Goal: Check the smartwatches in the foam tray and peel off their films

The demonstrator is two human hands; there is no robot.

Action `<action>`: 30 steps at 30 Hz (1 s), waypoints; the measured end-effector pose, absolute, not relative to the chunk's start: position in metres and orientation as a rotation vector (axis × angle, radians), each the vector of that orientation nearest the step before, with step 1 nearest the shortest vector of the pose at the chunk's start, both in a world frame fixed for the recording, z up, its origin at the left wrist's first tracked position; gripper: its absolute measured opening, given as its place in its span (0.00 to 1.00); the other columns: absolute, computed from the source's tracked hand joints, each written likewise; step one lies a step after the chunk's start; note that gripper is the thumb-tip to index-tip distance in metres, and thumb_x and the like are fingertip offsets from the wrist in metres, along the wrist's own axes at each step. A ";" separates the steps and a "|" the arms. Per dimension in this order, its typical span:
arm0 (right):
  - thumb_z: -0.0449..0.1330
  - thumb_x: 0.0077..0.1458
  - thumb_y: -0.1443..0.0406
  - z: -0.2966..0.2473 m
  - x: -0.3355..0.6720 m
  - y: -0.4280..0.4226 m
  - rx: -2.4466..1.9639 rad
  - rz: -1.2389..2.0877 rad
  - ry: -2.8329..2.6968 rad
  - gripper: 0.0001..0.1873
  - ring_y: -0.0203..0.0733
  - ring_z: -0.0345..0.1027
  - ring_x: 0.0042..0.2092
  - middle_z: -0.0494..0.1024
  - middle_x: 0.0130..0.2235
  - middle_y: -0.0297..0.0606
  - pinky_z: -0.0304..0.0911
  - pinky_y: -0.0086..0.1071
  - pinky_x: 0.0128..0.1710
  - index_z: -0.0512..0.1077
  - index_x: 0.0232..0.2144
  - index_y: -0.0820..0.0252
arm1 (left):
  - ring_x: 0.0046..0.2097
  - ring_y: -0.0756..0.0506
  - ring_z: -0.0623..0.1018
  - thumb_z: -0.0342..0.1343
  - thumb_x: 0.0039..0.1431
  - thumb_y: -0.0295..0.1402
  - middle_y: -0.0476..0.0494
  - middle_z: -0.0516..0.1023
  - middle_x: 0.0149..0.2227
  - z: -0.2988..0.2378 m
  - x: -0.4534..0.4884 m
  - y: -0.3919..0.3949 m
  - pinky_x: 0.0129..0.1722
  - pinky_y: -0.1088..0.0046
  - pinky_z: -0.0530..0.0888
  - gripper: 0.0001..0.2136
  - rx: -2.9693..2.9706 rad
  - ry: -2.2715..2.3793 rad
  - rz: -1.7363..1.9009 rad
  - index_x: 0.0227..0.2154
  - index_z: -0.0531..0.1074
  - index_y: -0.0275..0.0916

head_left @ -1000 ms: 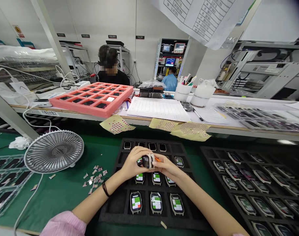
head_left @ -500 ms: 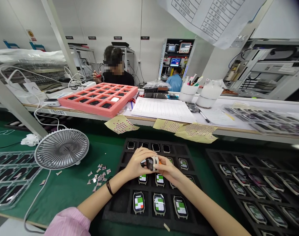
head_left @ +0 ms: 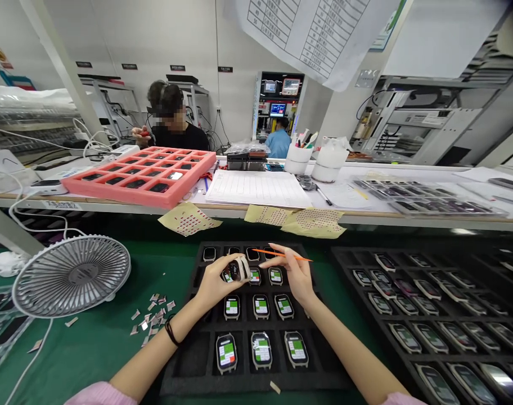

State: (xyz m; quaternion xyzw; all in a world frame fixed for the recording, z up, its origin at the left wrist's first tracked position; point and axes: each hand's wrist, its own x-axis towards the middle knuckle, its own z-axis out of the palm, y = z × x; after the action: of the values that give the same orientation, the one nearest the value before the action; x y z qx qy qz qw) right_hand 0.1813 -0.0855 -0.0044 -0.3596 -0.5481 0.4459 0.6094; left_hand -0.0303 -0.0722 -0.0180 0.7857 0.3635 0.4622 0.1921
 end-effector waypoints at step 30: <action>0.47 0.63 0.54 -0.007 0.179 -0.100 -0.768 0.794 -1.372 0.24 0.49 0.74 0.34 0.80 0.27 0.40 0.67 0.43 0.37 0.78 0.25 0.55 | 0.41 0.42 0.79 0.67 0.45 0.35 0.40 0.80 0.43 -0.018 -0.029 -0.076 0.36 0.69 0.76 0.23 2.157 1.063 1.320 0.46 0.72 0.39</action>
State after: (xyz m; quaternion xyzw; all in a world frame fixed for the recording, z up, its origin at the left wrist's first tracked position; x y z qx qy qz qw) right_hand 0.1786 -0.0995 -0.0071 -0.3362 -0.6005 0.3478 0.6367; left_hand -0.0289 -0.0757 -0.0182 0.7708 0.3798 0.4716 0.1978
